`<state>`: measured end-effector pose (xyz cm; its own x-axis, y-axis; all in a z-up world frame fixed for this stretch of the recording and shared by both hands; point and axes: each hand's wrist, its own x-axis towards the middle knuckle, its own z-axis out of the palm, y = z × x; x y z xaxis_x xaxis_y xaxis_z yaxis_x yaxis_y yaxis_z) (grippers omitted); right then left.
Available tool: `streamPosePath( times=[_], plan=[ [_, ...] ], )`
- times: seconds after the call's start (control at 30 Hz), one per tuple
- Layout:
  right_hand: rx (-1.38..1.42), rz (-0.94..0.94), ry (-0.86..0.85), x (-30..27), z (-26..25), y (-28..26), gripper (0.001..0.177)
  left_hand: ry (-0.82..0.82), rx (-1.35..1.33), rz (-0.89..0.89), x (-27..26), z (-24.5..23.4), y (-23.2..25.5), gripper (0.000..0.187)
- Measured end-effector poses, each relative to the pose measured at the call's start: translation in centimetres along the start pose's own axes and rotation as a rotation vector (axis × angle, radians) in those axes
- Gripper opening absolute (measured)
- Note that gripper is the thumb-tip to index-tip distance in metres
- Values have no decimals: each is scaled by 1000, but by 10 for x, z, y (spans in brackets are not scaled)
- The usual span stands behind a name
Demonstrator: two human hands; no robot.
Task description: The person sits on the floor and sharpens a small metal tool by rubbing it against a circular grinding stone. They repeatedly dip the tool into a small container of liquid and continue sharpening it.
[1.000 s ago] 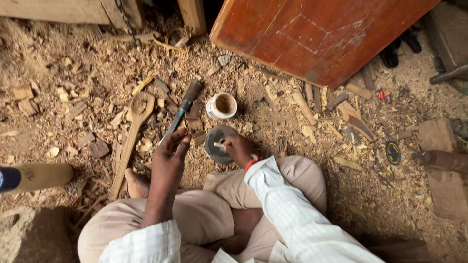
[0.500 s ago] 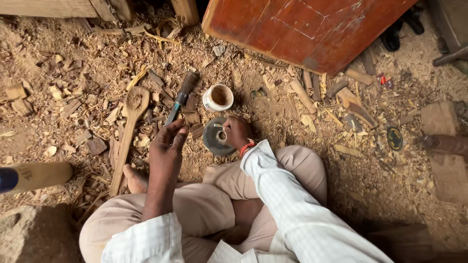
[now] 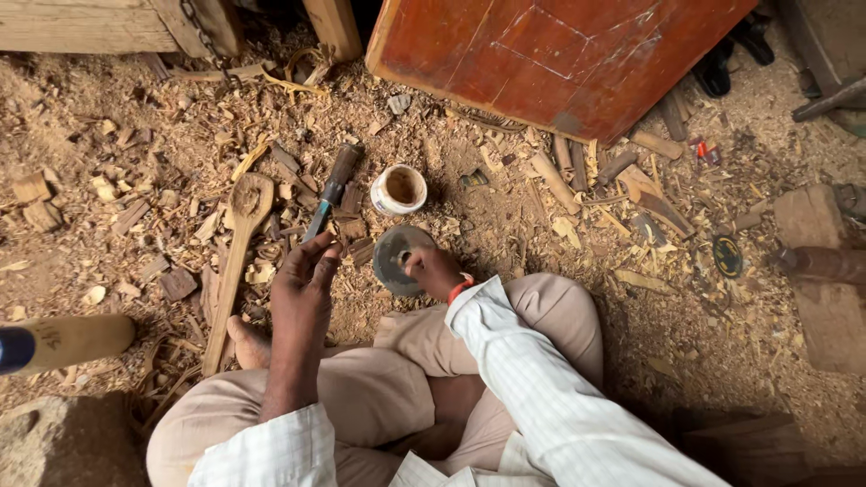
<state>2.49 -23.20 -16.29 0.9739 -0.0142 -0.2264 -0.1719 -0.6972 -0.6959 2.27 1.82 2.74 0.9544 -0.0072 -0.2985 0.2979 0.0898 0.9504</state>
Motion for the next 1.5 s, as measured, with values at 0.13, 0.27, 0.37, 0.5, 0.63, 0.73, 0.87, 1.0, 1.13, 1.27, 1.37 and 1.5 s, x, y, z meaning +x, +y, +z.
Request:
streamPosePath(
  times=[0.13, 0.27, 0.37, 0.5, 0.63, 0.73, 0.87, 1.0, 1.13, 1.27, 1.37, 1.5],
  plan=[
    [73, -35, -73, -13, -1, 13, 22, -22, 1, -19, -1, 3, -1, 37],
    [106, 16, -33, -7, 6, 12, 12, -20, 54, -12, -2, 1, 4, 36],
    [-27, 44, 176, 6, 9, 12, 8, -16, 26, -19, -2, 2, 4, 36],
    [-116, -80, 354, 24, 8, 13, 6, -18, 19, -16, -2, 3, 4, 38],
    [-68, -92, 356, 22, 13, 15, 2, -8, 28, -10, -5, 0, 3, 38],
    [-35, 24, 49, 8, 10, 21, 9, -7, 24, -7, -3, 1, 5, 38],
    [49, -44, -71, -5, 2, 23, 12, -30, 26, 4, -1, 4, 5, 38],
    [32, -97, 23, -11, 6, 16, 15, -40, -25, 19, -2, 2, 3, 36],
    [-83, -27, 120, 1, 12, 12, 6, -10, 40, -18, -2, 1, 4, 35],
    [-215, -76, 313, 29, 17, 21, 12, -30, 14, -14, -2, 3, 3, 36],
    [-24, -218, 445, 42, 25, 28, 5, -34, -3, 31, -4, 0, 1, 37],
    [-32, -106, 207, 29, 13, 35, 6, -22, 8, 21, -1, 1, 1, 37]
  ],
)
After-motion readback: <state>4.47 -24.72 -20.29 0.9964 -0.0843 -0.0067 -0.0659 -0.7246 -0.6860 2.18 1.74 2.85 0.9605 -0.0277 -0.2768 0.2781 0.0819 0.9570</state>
